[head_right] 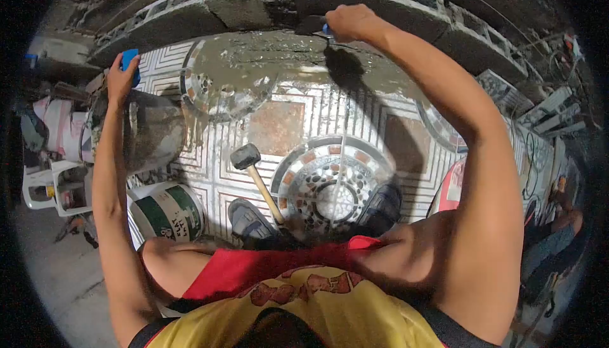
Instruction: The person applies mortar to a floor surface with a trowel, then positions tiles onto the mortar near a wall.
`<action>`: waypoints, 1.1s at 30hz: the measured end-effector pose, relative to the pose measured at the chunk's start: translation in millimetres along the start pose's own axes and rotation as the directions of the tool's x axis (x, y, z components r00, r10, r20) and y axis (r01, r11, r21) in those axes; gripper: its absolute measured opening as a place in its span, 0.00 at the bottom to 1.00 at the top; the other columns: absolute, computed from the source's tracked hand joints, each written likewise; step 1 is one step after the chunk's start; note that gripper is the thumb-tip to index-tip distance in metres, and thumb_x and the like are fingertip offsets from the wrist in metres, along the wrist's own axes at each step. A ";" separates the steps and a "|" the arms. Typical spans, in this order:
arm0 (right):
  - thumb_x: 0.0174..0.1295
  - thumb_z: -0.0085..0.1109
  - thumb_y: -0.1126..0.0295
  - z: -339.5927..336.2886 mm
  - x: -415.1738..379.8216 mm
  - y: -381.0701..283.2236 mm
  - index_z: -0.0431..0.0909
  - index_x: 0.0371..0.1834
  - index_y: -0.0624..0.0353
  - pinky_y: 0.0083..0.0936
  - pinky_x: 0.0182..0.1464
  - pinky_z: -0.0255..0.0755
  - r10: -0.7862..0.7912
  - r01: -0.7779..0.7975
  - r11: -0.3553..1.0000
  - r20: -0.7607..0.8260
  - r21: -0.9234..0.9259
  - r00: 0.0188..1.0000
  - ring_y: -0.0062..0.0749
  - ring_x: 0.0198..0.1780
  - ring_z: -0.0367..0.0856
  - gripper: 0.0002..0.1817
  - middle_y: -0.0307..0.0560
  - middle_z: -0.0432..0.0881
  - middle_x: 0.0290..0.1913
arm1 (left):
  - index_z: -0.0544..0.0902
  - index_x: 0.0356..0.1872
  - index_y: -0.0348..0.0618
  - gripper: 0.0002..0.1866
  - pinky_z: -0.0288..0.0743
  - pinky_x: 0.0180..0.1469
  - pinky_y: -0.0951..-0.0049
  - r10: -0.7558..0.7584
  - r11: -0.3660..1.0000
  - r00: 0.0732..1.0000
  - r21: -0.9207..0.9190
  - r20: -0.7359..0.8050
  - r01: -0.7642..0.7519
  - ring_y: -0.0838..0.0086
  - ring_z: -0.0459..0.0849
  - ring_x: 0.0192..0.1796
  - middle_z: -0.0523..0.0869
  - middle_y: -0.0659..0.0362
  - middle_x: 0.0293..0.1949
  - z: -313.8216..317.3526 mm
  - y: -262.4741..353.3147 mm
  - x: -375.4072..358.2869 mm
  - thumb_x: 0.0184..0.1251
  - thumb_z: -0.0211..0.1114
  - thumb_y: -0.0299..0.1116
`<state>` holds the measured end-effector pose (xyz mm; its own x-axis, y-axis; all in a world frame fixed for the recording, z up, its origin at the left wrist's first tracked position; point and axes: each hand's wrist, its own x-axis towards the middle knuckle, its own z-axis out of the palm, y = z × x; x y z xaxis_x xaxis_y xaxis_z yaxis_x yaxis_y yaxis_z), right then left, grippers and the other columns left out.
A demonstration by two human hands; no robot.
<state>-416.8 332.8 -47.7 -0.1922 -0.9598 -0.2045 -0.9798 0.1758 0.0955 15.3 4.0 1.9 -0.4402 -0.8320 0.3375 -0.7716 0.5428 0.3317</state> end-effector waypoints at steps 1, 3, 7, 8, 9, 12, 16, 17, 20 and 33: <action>0.54 0.54 0.70 -5.6 0.5 -3.3 0.78 0.42 0.60 0.44 0.44 0.78 0.007 -0.006 0.999 0.023 -0.037 1.000 0.51 0.44 0.83 0.13 0.56 0.83 0.40 | 0.76 0.57 0.40 0.37 0.72 0.54 0.64 0.018 0.999 1.000 0.026 0.008 -0.019 0.57 0.82 0.52 0.82 0.44 0.49 -1.1 3.5 -1.2 0.53 0.65 0.60; 0.54 0.54 0.70 11.0 8.0 -7.5 0.78 0.42 0.60 0.44 0.43 0.79 0.010 -0.010 1.000 0.008 -0.014 1.000 0.52 0.44 0.83 0.13 0.56 0.83 0.40 | 0.77 0.56 0.40 0.37 0.72 0.53 0.65 0.002 1.000 1.000 0.024 0.026 -0.002 0.57 0.82 0.51 0.83 0.45 0.47 -3.0 3.8 -3.6 0.53 0.66 0.60; 0.57 0.52 0.69 48.1 -2.4 -4.9 0.78 0.44 0.57 0.43 0.43 0.79 0.001 0.000 0.999 -0.026 0.039 1.000 0.51 0.44 0.83 0.13 0.57 0.83 0.41 | 0.77 0.56 0.40 0.37 0.72 0.53 0.65 -0.002 1.000 1.000 -0.009 -0.003 0.002 0.57 0.82 0.50 0.83 0.44 0.48 -2.1 5.3 -1.9 0.53 0.66 0.60; 0.57 0.52 0.69 38.9 -13.4 2.6 0.78 0.44 0.57 0.44 0.44 0.78 0.001 0.000 1.000 -0.025 0.026 1.000 0.51 0.45 0.83 0.13 0.57 0.83 0.42 | 0.76 0.57 0.40 0.37 0.72 0.54 0.65 -0.007 1.000 1.000 -0.001 -0.013 0.007 0.56 0.82 0.51 0.83 0.43 0.48 -1.9 4.3 -2.1 0.54 0.66 0.59; 0.58 0.51 0.69 27.6 -25.4 12.6 0.78 0.44 0.56 0.44 0.44 0.78 0.002 -0.002 1.000 -0.024 0.009 1.000 0.51 0.46 0.82 0.13 0.57 0.82 0.42 | 0.76 0.57 0.40 0.37 0.71 0.54 0.65 -0.011 1.000 1.000 0.004 -0.022 0.011 0.56 0.81 0.52 0.82 0.43 0.49 -0.4 0.8 -1.3 0.54 0.66 0.59; 0.59 0.51 0.68 48.9 -79.7 87.6 0.75 0.47 0.59 0.45 0.47 0.76 0.165 -0.162 0.986 0.067 -0.042 0.984 0.52 0.47 0.81 0.14 0.59 0.81 0.44 | 0.75 0.58 0.36 0.39 0.69 0.57 0.67 0.033 0.997 0.998 -0.074 0.050 -0.029 0.60 0.79 0.54 0.81 0.44 0.52 4.0 -17.7 9.5 0.55 0.66 0.59; 0.54 0.59 0.63 71.6 -182.2 176.0 0.71 0.44 0.59 0.48 0.43 0.75 0.398 -0.377 0.916 0.170 -0.139 0.902 0.55 0.46 0.79 0.17 0.60 0.78 0.40 | 0.73 0.60 0.35 0.41 0.68 0.57 0.69 0.066 0.996 0.995 -0.068 0.077 -0.061 0.62 0.79 0.54 0.81 0.46 0.52 13.8 -48.0 24.7 0.56 0.64 0.61; 0.53 0.58 0.65 67.7 -200.8 188.1 0.72 0.43 0.60 0.47 0.45 0.74 0.463 -0.433 0.883 0.184 -0.180 0.867 0.53 0.48 0.78 0.16 0.61 0.78 0.42 | 0.72 0.61 0.36 0.41 0.67 0.59 0.68 0.025 0.999 0.995 -0.049 0.092 -0.020 0.60 0.78 0.56 0.80 0.45 0.54 7.2 -25.9 15.6 0.57 0.63 0.62; 0.53 0.59 0.65 45.3 -229.2 211.7 0.73 0.43 0.60 0.46 0.45 0.75 0.538 -0.471 0.829 0.206 -0.301 0.817 0.52 0.48 0.79 0.16 0.59 0.79 0.42 | 0.71 0.62 0.37 0.41 0.65 0.60 0.66 0.026 0.999 0.997 -0.034 0.071 -0.024 0.59 0.76 0.58 0.78 0.45 0.56 12.0 -35.1 18.8 0.57 0.63 0.62; 0.53 0.56 0.64 74.4 -285.2 244.2 0.82 0.33 0.62 0.45 0.38 0.75 0.480 -0.490 0.871 0.168 0.026 0.861 0.52 0.38 0.82 0.12 0.58 0.83 0.32 | 0.67 0.64 0.32 0.41 0.63 0.63 0.66 0.038 0.993 0.994 -0.112 0.105 -0.026 0.60 0.74 0.60 0.74 0.43 0.60 13.8 -43.8 20.7 0.60 0.64 0.57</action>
<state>-605.4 665.7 -38.5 -0.6450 -0.7054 -0.2940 -0.7607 0.6295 0.1583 33.7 -38.6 -17.8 -0.5145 -0.8185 0.2557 -0.7039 0.5734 0.4193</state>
